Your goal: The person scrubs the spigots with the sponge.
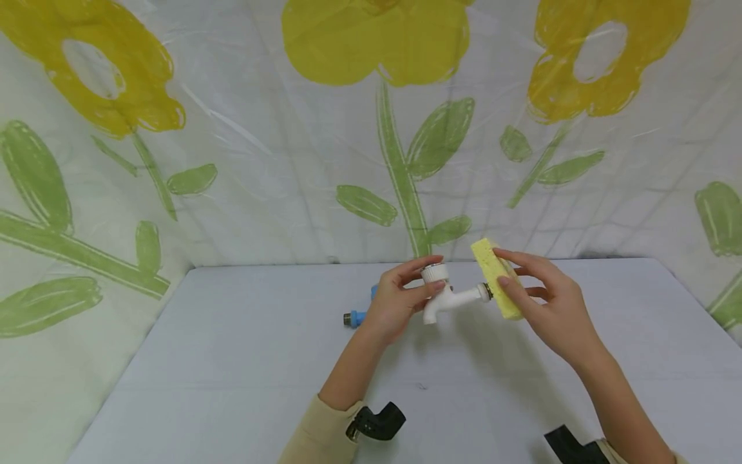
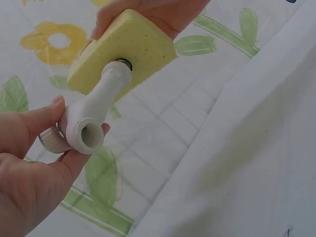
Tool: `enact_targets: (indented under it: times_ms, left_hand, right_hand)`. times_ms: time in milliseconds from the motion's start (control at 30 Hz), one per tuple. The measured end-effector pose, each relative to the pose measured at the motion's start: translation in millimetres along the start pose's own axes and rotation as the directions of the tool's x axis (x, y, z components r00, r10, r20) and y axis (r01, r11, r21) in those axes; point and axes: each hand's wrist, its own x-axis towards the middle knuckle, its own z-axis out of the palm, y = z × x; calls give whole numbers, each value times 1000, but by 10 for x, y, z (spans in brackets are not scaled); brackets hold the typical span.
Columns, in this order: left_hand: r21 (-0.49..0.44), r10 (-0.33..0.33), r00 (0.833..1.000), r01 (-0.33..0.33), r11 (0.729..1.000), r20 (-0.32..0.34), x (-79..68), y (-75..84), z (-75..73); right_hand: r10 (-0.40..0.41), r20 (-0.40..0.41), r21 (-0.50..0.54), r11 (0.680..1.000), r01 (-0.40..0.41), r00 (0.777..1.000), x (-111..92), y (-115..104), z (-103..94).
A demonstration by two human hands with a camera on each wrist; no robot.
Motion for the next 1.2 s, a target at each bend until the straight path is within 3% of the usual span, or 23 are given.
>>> enact_targets:
  times_ms: [167, 433, 867, 1067, 1200]
  left_hand:
    - [-22, 11, 1000, -11, 1000, 13, 5, -11, -6]
    - [-71, 25, 999, -26, 997, -20, 30, -40, -10]
    - [-152, -2, 998, -9, 988, -67, 35, -24, 7]
    - [-145, -25, 996, 11, 989, -89, 45, -36, 18]
    - [-138, -20, 996, 7, 990, -91, 42, -44, 11]
  right_hand:
    - [-135, -38, -161, 979, 127, 990, -3, -36, 15]
    - [-306, -15, -367, 888, 279, 952, 4, -86, 64]
    - [-476, 12, -463, 777, 427, 879, 17, -33, 201]
    - [-464, -18, -492, 775, 396, 886, 20, -14, 197]
    - [-480, 9, -469, 773, 427, 877, 7, -8, 236]
